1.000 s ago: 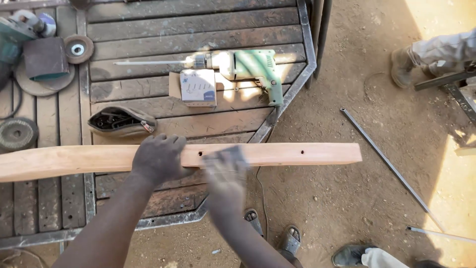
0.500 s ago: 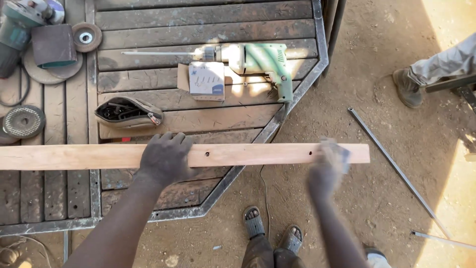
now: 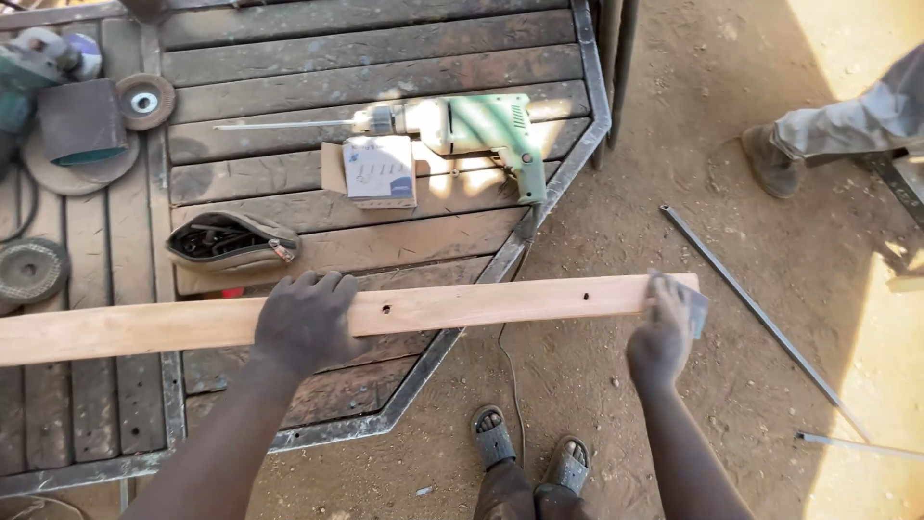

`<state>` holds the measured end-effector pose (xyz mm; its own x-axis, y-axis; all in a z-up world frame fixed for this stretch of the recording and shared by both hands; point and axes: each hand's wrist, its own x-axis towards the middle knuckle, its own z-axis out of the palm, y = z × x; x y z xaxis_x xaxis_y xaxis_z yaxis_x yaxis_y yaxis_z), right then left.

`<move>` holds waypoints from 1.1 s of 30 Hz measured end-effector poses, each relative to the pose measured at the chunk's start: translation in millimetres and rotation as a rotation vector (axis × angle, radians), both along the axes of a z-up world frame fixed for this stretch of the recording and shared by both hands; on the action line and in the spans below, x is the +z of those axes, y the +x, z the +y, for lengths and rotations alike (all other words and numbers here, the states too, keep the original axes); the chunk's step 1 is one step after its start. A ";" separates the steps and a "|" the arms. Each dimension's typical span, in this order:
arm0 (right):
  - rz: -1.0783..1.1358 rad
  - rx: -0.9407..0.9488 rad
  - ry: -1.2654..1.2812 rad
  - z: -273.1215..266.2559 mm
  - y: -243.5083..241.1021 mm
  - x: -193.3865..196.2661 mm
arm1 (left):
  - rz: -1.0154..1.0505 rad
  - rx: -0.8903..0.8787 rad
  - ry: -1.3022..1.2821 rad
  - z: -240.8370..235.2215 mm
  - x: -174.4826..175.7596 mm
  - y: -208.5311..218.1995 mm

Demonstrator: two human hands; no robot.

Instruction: Sanding a curved wooden plank by hand using sandpaper to smooth the surface and edges

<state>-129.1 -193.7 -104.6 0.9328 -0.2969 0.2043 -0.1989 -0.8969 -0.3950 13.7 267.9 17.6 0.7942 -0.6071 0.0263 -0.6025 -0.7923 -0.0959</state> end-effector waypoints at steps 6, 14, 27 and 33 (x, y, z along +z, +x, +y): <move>-0.192 -0.164 -0.031 129.4 21.0 45.7 | -0.019 0.011 0.048 1.9 -2.6 -2.6; 0.119 0.022 0.008 24.0 9.4 74.5 | 0.139 0.016 0.016 -1.2 11.3 -1.3; 0.106 -0.715 1.095 -122.8 5.6 -12.0 | 0.162 0.029 0.103 -2.1 9.7 4.6; 0.190 -0.814 1.211 -134.2 35.1 -49.1 | 0.116 0.022 -0.004 -5.7 13.0 5.1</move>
<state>-94.0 -327.9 -153.7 0.4120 -0.6384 -0.6502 -0.6096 0.3373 -0.7174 18.8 262.2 30.7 0.8055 -0.5892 -0.0641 -0.5914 -0.8060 -0.0235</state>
